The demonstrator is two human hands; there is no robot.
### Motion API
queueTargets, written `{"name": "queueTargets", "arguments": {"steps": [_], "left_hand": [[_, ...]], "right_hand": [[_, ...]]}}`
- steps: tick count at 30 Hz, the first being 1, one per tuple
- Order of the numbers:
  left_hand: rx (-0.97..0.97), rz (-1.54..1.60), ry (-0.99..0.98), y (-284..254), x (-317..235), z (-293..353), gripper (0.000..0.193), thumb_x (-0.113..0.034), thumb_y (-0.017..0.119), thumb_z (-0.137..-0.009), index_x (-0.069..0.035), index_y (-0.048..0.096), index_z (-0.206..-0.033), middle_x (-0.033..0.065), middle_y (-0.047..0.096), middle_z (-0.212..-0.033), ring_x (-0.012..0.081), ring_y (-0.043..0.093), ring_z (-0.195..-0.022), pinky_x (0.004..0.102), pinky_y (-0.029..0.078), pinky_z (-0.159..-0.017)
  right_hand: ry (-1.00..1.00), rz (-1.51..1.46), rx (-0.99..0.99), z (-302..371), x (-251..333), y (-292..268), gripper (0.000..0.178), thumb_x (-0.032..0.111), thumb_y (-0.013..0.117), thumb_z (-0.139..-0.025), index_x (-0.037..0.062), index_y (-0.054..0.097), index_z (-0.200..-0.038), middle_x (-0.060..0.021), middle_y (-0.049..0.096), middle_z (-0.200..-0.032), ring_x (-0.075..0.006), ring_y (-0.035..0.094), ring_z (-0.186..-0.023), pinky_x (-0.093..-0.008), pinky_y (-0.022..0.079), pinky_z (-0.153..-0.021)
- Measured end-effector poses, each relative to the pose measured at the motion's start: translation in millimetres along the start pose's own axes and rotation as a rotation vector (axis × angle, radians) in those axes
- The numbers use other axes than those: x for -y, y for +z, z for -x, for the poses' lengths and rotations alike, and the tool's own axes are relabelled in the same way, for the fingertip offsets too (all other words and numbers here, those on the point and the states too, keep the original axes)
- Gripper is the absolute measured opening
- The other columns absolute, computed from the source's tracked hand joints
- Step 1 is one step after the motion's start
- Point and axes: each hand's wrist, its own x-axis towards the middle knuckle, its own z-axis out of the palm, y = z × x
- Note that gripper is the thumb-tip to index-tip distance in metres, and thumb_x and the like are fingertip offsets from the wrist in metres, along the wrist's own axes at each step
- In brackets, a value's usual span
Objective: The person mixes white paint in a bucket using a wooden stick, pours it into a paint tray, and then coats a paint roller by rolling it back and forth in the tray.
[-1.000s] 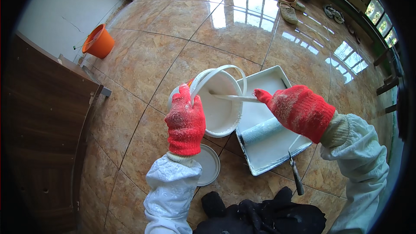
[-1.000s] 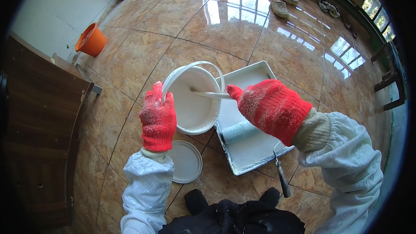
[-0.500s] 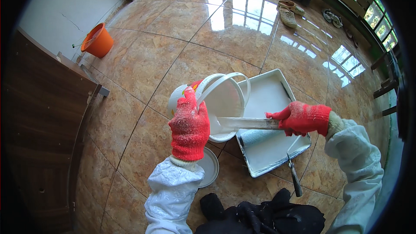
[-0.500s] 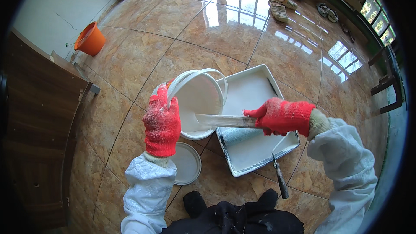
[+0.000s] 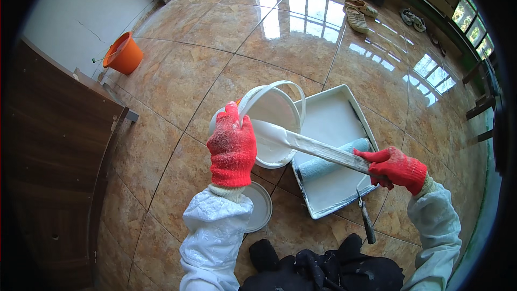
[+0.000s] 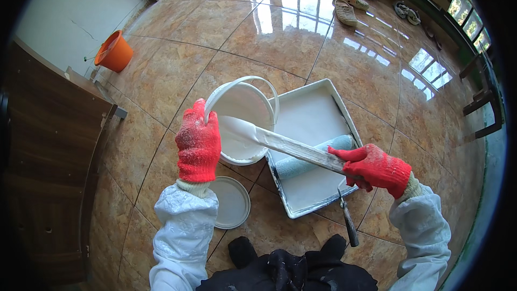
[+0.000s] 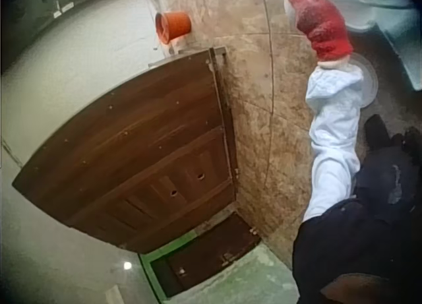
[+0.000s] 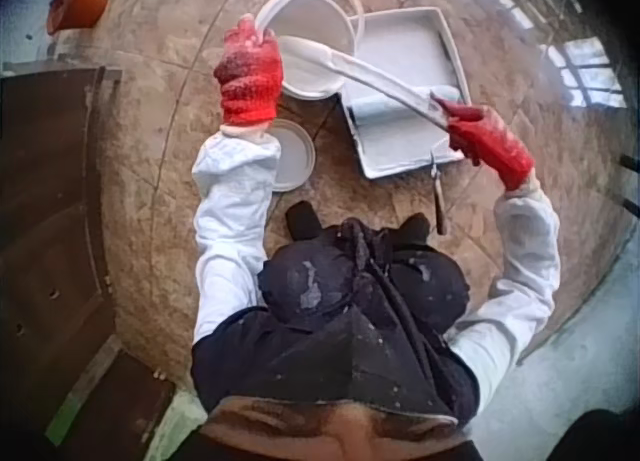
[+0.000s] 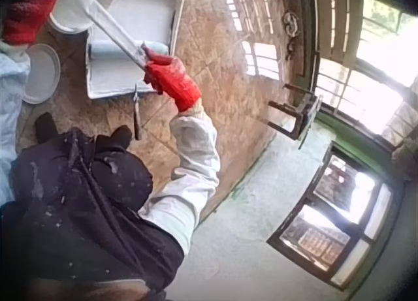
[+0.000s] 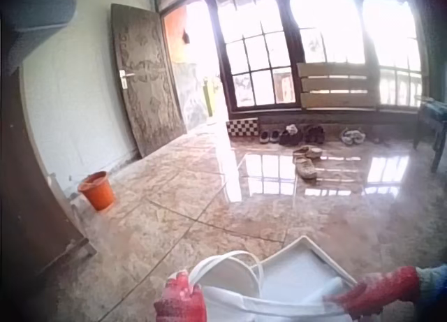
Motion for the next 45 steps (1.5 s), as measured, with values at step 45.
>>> {"name": "queueTargets", "arguments": {"steps": [45], "left_hand": [[-0.028,-0.03,-0.031,8,-2,-19,0.04,-0.025,0.055,-0.087,0.0,0.057,-0.119,0.0206,0.059,-0.113,0.0366,0.059,-0.102,0.0428,0.047,-0.089]], "right_hand": [[-0.437,0.943,-0.641,62,-52,-38,0.062,-0.004,0.057,-0.076,0.0254,0.055,-0.13,-0.0068,0.055,-0.074,-0.0263,0.058,-0.071,-0.0379,0.047,-0.068]]}}
